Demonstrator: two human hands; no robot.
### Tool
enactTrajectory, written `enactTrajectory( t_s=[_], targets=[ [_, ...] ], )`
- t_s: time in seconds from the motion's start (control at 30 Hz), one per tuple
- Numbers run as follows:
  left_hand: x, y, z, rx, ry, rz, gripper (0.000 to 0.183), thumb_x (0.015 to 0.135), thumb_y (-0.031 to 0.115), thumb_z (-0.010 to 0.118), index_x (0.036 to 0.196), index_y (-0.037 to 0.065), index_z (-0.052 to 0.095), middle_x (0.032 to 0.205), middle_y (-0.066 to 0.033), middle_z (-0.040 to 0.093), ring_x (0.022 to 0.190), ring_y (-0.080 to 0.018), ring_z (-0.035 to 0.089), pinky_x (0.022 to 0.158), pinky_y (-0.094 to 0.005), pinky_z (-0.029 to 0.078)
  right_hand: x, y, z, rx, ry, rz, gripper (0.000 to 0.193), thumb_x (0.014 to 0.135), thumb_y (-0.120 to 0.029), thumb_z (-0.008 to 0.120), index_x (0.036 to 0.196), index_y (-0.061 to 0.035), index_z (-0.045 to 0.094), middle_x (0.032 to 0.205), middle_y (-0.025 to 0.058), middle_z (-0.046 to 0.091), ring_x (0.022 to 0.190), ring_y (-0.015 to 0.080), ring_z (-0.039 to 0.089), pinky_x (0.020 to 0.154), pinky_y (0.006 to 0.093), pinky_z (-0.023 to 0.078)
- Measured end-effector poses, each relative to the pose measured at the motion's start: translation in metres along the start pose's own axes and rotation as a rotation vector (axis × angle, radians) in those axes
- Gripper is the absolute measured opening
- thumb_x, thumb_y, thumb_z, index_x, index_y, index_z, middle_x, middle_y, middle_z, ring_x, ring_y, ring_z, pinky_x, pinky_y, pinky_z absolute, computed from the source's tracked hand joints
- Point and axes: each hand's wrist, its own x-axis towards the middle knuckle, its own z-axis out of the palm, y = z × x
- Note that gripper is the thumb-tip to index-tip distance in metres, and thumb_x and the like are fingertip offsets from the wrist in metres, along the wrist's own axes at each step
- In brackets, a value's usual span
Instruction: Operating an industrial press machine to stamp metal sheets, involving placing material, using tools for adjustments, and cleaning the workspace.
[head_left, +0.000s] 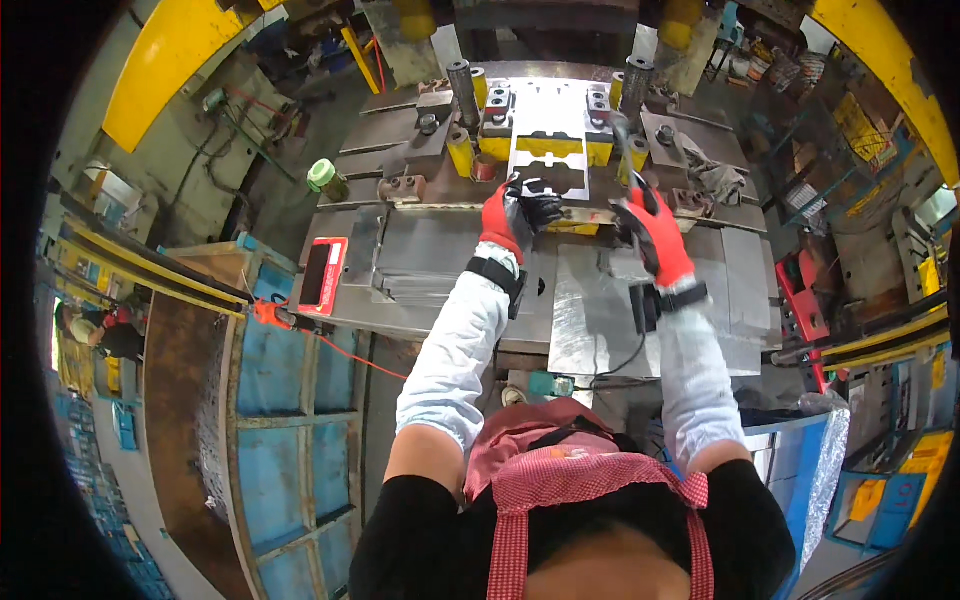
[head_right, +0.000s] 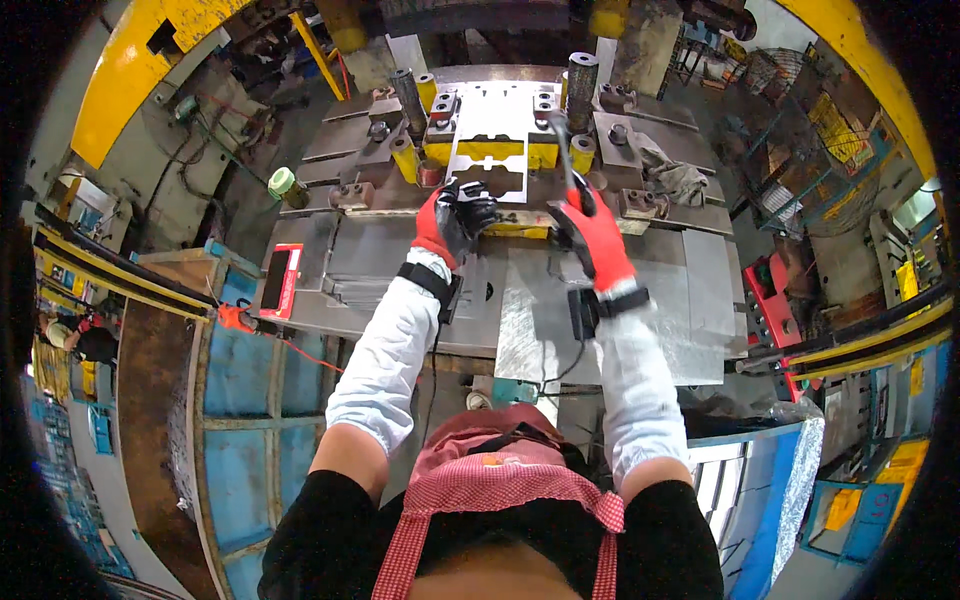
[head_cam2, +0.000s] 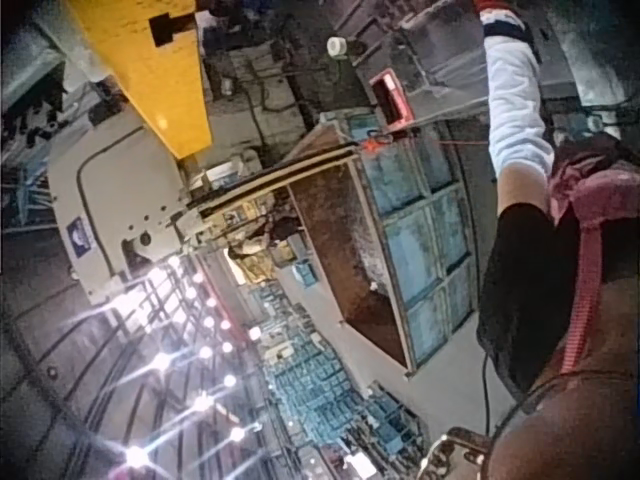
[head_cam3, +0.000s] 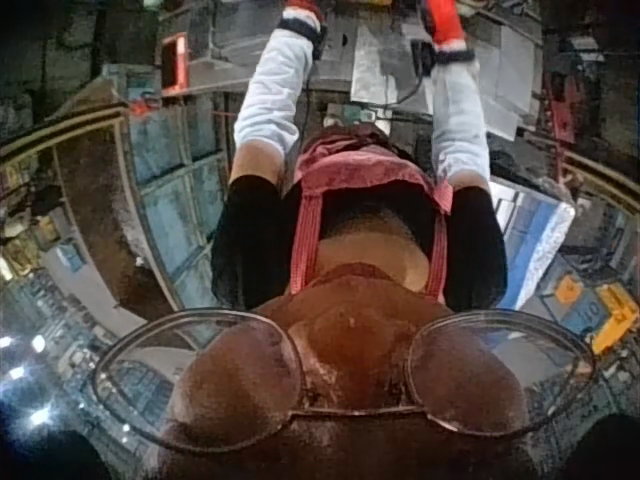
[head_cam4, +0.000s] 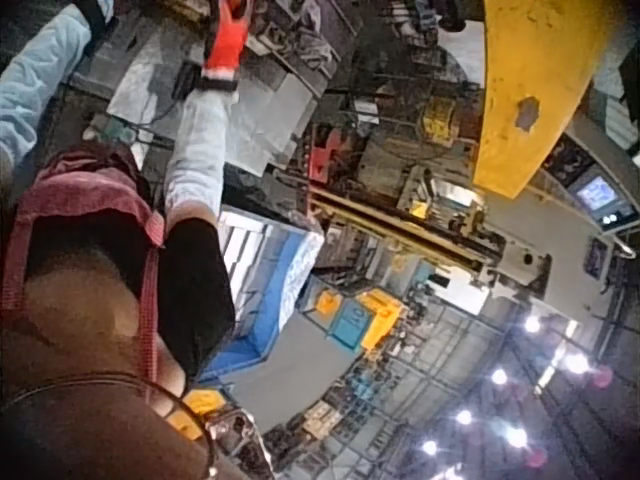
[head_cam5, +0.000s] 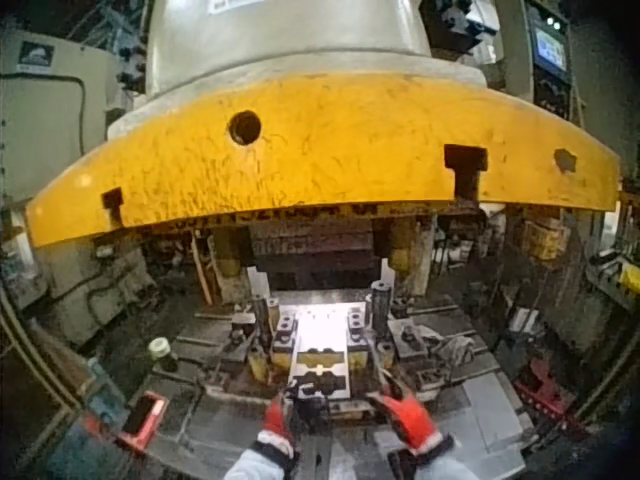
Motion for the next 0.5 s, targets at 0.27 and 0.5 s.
enactTrajectory(
  t_s=[0.27, 0.5],
  targets=[
    [-0.003, 0.004, 0.004, 0.089, 0.022, 0.005, 0.039, 0.089, 0.030, 0.035, 0.099, -0.004, 0.052, 0.079, -0.0153, 0.061, 0.069, -0.0290, 0.060, 0.065, -0.0377, 0.051, -0.159, 0.088, -0.133, -0.068, 0.327, 0.327, 0.057, 0.078, -0.007, 0.055, 0.131, -0.0133, 0.033, 0.104, 0.0067, 0.052, 0.070, 0.0132, 0.054, 0.056, 0.0268, 0.047],
    [-0.001, 0.001, 0.010, 0.118, 0.101, 0.066, 0.034, 0.089, 0.026, 0.034, 0.096, -0.001, 0.053, 0.079, -0.0140, 0.061, 0.065, -0.0280, 0.061, 0.061, -0.0370, 0.052, -0.191, 0.155, -0.201, -0.346, 0.357, 0.188, 0.059, 0.076, -0.008, 0.056, 0.131, -0.0106, 0.034, 0.100, 0.0100, 0.058, 0.087, 0.0154, 0.056, 0.071, 0.0287, 0.045]
  ],
)
